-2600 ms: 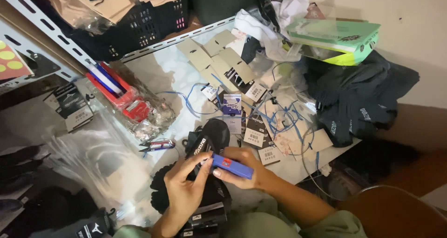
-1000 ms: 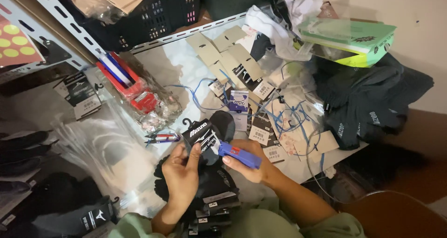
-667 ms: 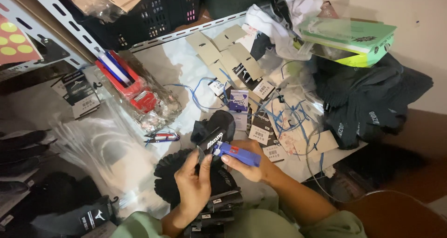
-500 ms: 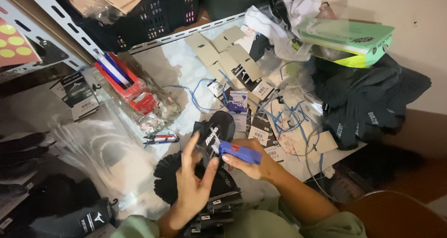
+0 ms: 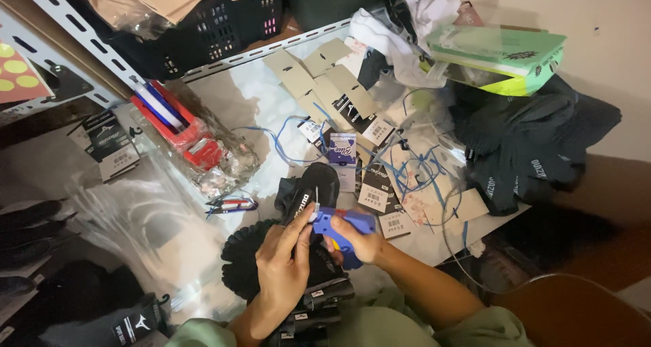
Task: The person uses a blue handheld device to attach tags to pairs of black socks. They pick up socks from a pile, position the tag, and use the device to secure it. The workspace is cluttered with tags, packaging, and other items.
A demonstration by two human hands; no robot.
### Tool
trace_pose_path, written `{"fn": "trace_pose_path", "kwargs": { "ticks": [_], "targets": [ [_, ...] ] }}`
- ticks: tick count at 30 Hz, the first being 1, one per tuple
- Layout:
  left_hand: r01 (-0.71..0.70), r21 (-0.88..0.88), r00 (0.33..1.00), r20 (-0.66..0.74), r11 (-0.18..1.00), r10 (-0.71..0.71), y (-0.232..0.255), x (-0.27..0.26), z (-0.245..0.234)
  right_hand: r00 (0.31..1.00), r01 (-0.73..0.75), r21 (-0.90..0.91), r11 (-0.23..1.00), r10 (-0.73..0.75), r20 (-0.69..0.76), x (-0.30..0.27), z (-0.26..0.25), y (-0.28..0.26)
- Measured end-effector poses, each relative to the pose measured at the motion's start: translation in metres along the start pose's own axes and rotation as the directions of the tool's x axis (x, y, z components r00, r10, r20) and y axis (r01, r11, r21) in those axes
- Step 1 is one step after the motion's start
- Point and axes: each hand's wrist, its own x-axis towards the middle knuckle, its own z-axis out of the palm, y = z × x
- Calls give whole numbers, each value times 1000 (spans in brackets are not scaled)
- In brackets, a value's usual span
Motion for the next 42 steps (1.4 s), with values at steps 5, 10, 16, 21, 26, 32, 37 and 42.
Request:
{"fn": "trace_pose_path", "kwargs": {
  "ticks": [5, 10, 16, 21, 26, 32, 37, 42],
  "targets": [
    [60, 12, 995, 78, 998, -60, -1, -3, 1, 978, 173, 64, 983, -180, 110, 6, -16, 18],
    [472, -327, 876, 66, 819, -478, -7, 7, -11, 987, 86, -362, 928, -29, 159, -21, -50, -69],
    [539, -354, 797, 507, 764, -328, -14, 19, -28, 901, 343, -630, 697, -434, 11, -22, -31, -153],
    [349, -57, 721, 654, 935, -229, -25, 9, -22, 811, 551, -668, 500, -510, 287, 3, -10, -156],
    [185, -128, 822, 563, 974, -82, -30, -3, -19, 802, 596, -541, 593, -459, 381, 4, 0, -161],
    [219, -207, 907, 404, 953, -121, -17, -9, -9, 855, 519, -383, 764, -454, 251, 1, -3, -134],
    [174, -180, 919, 382, 968, -94, -19, -19, 3, 858, 512, -380, 770, -473, 199, -4, -4, -118],
    [199, -164, 920, 371, 966, -127, -18, -18, 1, 850, 499, -546, 673, -501, 161, -1, -7, -109]
  ]
}}
